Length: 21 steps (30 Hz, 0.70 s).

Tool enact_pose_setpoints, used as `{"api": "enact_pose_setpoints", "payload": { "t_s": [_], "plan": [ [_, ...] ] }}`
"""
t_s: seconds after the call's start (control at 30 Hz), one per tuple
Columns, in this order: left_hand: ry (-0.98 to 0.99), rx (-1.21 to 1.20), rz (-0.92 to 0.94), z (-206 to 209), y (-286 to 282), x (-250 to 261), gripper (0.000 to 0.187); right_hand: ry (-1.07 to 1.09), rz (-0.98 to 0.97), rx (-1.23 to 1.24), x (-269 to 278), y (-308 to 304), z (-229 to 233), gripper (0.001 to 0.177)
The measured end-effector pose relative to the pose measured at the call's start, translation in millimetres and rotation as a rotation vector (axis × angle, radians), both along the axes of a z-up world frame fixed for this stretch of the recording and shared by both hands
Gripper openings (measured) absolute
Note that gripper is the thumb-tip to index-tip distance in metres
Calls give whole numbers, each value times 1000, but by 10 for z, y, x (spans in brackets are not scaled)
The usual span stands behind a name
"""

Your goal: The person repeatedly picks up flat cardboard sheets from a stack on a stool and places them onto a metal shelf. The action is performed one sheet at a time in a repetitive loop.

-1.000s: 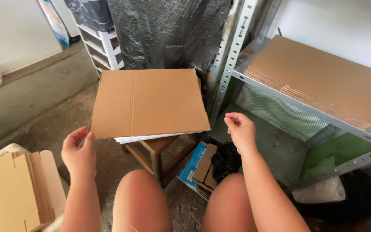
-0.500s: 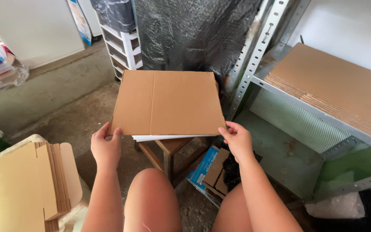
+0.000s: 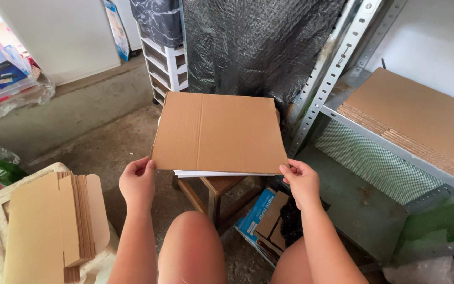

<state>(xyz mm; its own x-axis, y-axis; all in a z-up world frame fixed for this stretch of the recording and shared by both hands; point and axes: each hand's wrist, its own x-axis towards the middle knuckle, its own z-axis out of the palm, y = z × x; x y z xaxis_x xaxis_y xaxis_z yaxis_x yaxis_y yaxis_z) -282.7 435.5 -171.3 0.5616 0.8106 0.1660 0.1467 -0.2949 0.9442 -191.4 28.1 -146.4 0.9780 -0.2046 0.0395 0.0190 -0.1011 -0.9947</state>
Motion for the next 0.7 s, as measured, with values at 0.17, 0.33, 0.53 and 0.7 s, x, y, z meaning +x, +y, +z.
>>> {"api": "enact_pose_setpoints", "payload": {
  "t_s": [0.17, 0.33, 0.53, 0.7],
  "plan": [
    [-59, -96, -9, 157, -90, -114, 17, 8, -4, 41, 27, -21, -32, 47],
    [-106, -157, -19, 298, -148, -159, 17, 19, -14, 68, 50, -39, -64, 39],
    [-182, -255, -57, 379, -183, -184, 18, 55, -23, 161, 113, -72, -145, 34],
    [-207, -288, -69, 395, -197, -187, 19, 72, -26, 190, 103, -63, -130, 32]
  ]
}}
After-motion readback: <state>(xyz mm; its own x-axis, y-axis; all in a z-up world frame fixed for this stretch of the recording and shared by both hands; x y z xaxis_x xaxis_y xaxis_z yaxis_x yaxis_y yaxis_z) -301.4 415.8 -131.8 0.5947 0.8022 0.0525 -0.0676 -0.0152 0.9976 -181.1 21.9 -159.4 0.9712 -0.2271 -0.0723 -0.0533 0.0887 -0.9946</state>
